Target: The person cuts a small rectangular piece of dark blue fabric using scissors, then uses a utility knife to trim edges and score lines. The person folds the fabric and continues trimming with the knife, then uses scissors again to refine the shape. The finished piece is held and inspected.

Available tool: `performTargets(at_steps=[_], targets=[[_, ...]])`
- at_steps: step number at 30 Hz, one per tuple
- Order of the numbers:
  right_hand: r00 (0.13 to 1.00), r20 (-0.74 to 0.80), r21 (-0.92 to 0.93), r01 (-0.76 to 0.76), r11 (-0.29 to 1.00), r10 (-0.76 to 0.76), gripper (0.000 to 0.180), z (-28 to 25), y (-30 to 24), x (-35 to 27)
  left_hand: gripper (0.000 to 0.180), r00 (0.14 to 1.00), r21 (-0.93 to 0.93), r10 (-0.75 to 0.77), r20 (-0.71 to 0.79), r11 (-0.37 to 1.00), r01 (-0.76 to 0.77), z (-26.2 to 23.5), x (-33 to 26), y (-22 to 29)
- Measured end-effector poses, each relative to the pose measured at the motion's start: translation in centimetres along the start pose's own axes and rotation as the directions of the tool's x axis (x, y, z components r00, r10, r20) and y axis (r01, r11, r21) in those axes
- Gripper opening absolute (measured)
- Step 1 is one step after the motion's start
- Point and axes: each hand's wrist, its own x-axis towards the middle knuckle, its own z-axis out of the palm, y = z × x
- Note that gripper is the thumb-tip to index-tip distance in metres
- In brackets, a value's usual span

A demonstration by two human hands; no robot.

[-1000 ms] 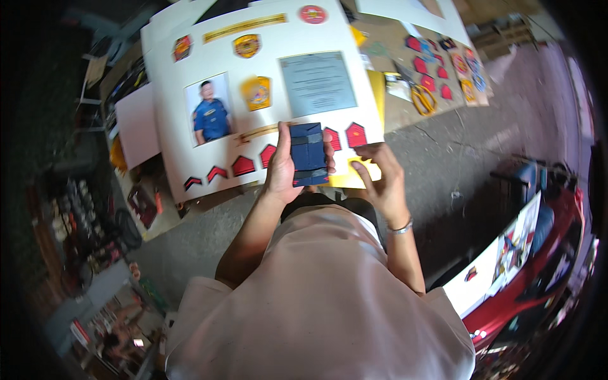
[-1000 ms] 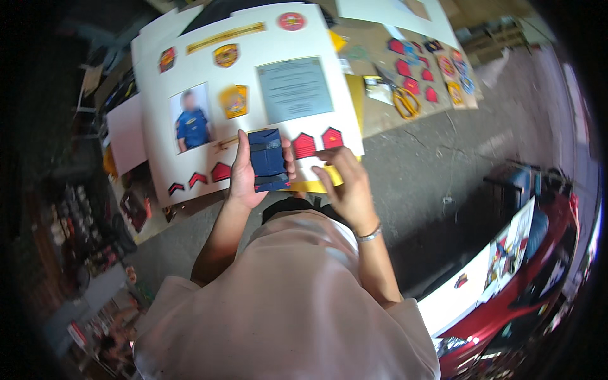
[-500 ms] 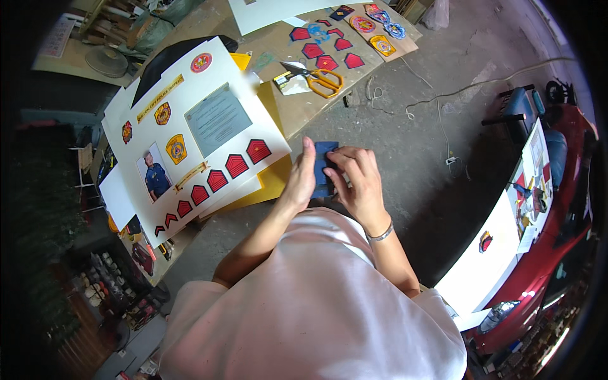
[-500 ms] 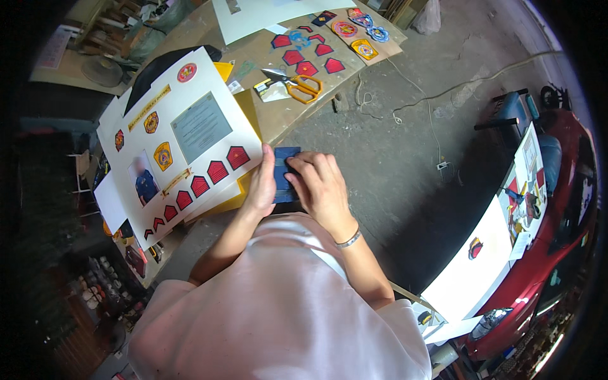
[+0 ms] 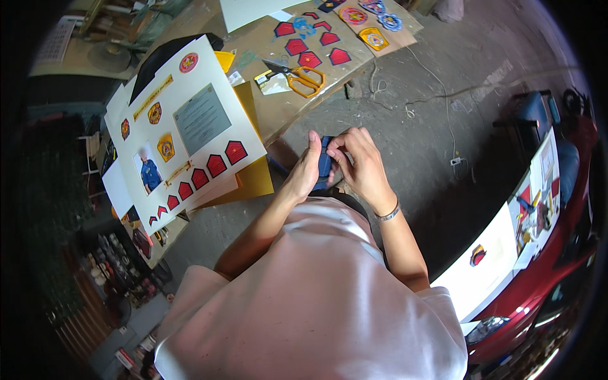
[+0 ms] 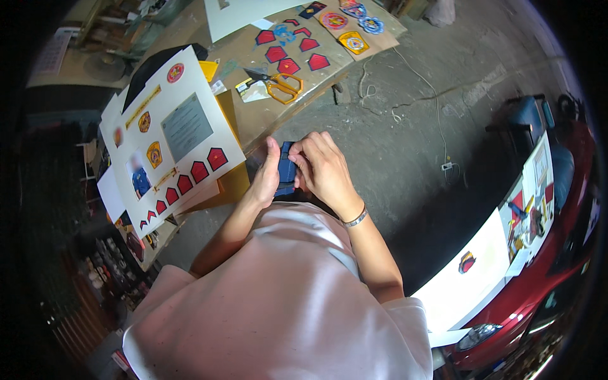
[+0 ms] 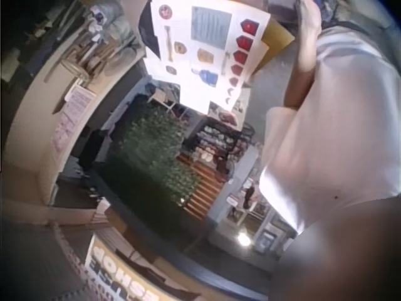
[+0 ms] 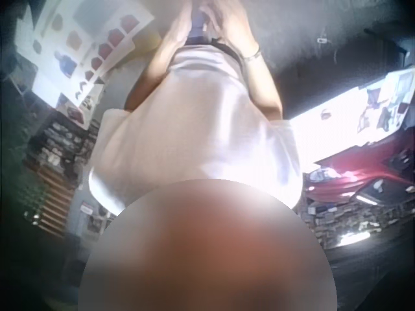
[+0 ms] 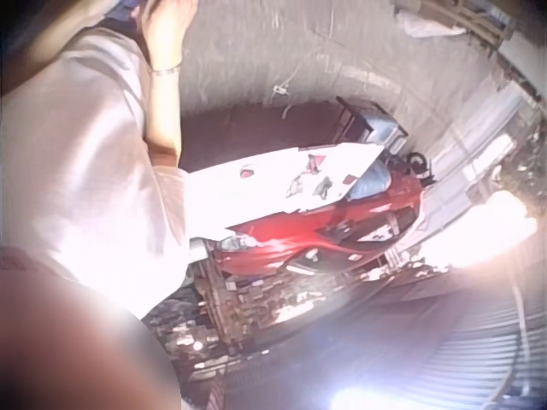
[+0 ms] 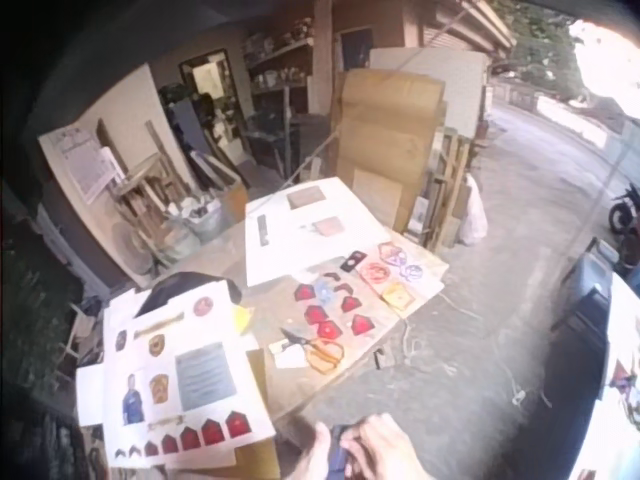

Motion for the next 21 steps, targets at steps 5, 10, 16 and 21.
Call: performTargets(at_steps=[5,10,16,21], targets=[[0.952,0.059,0.204,-0.306,0.93,0.3,0.009,4.6,6.5,3.3,0.058,0.993,-0.436,-0.086,-0.078,0.899,0.043,-5.8,2.9,-0.6],[0.964,0.127,-0.316,-0.186,0.93,0.235,0.022,13.3,16.4,10.1,0.058,1.0,-0.728,0.017,0.015,0.686,-0.001,-10.8,6.8,1.2],[0.911,0.257,-0.664,-0.075,0.744,0.322,0.032,19.3,21.6,15.0,0.073,0.971,-0.644,0.226,-0.08,0.731,-0.223,-13.4,9.4,4.9],[0.829,0.317,-0.327,-0.361,0.873,0.461,0.043,18.6,22.2,17.0,0.077,0.915,-0.621,0.369,-0.162,0.683,-0.385,-13.8,10.3,7.2]])
